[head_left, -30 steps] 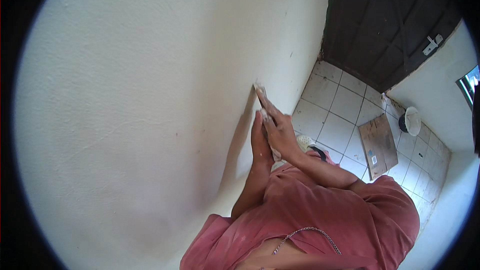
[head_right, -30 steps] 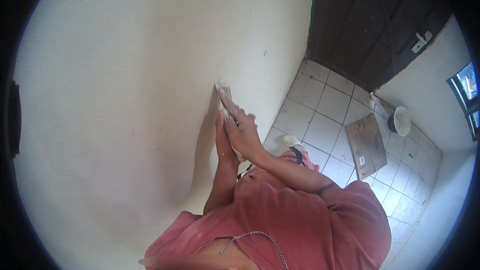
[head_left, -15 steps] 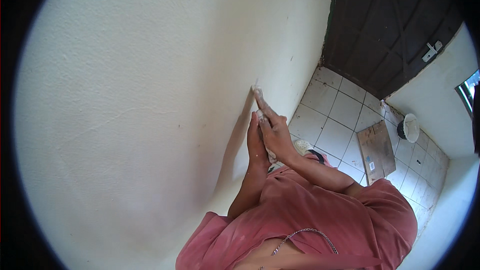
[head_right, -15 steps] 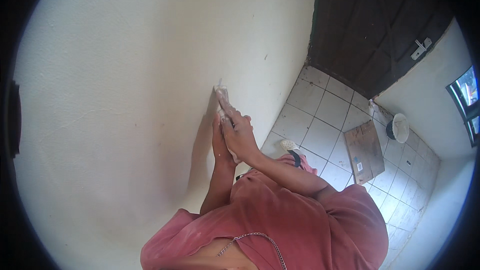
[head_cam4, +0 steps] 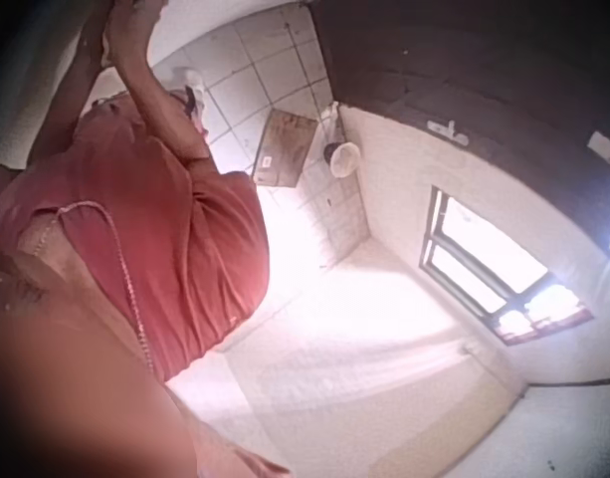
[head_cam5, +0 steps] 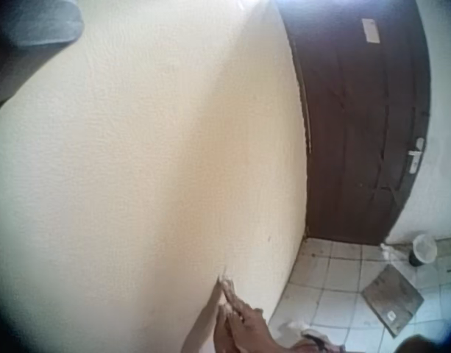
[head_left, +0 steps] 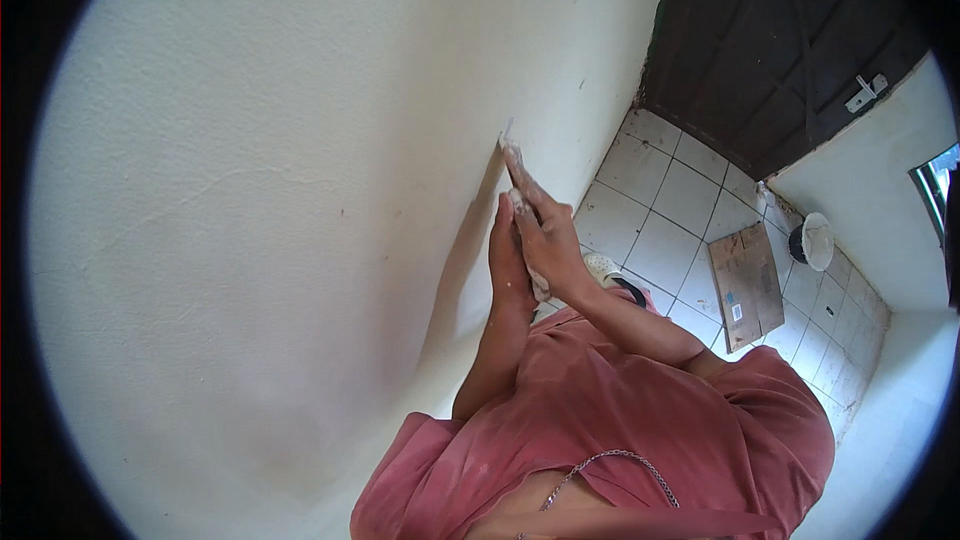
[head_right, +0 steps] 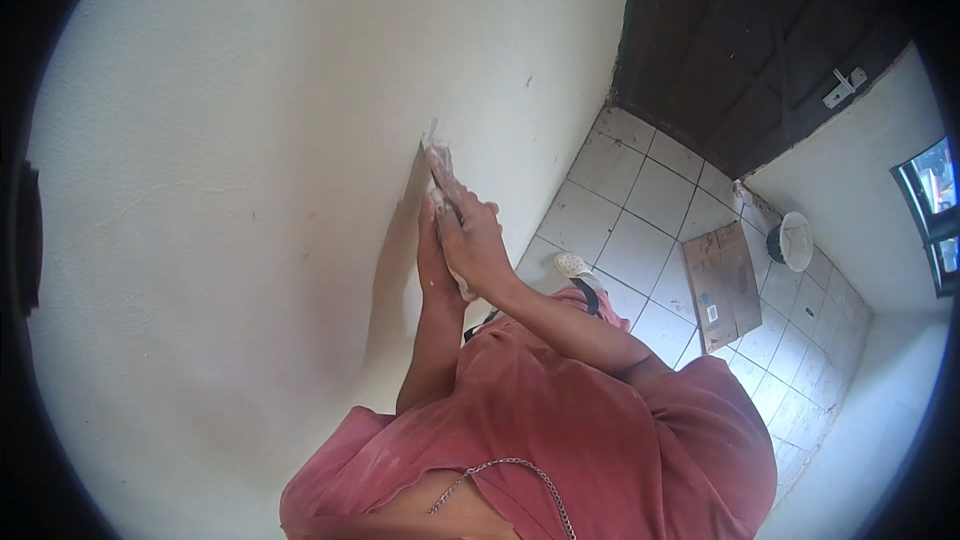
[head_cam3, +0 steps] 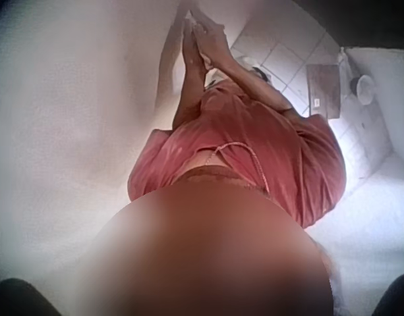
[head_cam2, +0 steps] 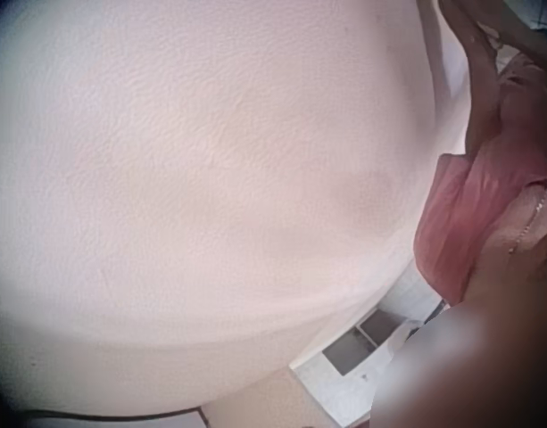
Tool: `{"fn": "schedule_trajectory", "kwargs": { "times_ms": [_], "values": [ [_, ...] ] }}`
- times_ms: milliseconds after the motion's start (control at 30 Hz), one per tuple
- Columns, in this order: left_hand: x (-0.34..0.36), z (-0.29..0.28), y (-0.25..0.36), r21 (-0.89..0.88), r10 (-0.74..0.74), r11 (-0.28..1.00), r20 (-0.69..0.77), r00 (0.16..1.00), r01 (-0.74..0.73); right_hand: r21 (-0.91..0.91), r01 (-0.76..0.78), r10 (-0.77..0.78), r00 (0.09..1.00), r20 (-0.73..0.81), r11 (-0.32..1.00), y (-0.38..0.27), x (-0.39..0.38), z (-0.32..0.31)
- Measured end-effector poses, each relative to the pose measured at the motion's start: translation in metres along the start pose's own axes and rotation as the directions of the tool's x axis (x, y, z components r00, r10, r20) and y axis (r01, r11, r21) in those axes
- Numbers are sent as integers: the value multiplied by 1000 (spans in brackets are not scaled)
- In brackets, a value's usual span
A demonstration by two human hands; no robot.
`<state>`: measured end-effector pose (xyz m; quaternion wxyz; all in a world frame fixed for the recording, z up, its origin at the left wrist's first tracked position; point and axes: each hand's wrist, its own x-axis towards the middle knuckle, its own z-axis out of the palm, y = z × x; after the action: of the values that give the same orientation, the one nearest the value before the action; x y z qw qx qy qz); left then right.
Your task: The person patches a hole in a wall with wall filler using a putty knife.
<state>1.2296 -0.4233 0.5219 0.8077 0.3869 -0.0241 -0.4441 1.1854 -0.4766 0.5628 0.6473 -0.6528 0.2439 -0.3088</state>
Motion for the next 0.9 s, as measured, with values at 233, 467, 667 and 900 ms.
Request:
{"fn": "schedule_trajectory", "kwargs": {
  "times_ms": [233,467,667,900],
  "values": [
    [4,17,12,145,-15,989,48,999,8,-56,33,-33,999,-2,998,7,4,-4],
    [14,8,9,87,0,996,32,999,-3,155,-69,70,998,4,986,-15,12,-4],
    [9,14,8,67,-11,998,39,999,8,-28,3,-3,1000,15,1000,11,10,-4],
    [10,11,10,11,12,1000,85,996,-13,-50,108,-108,994,7,993,5,12,-1]
  ]
}}
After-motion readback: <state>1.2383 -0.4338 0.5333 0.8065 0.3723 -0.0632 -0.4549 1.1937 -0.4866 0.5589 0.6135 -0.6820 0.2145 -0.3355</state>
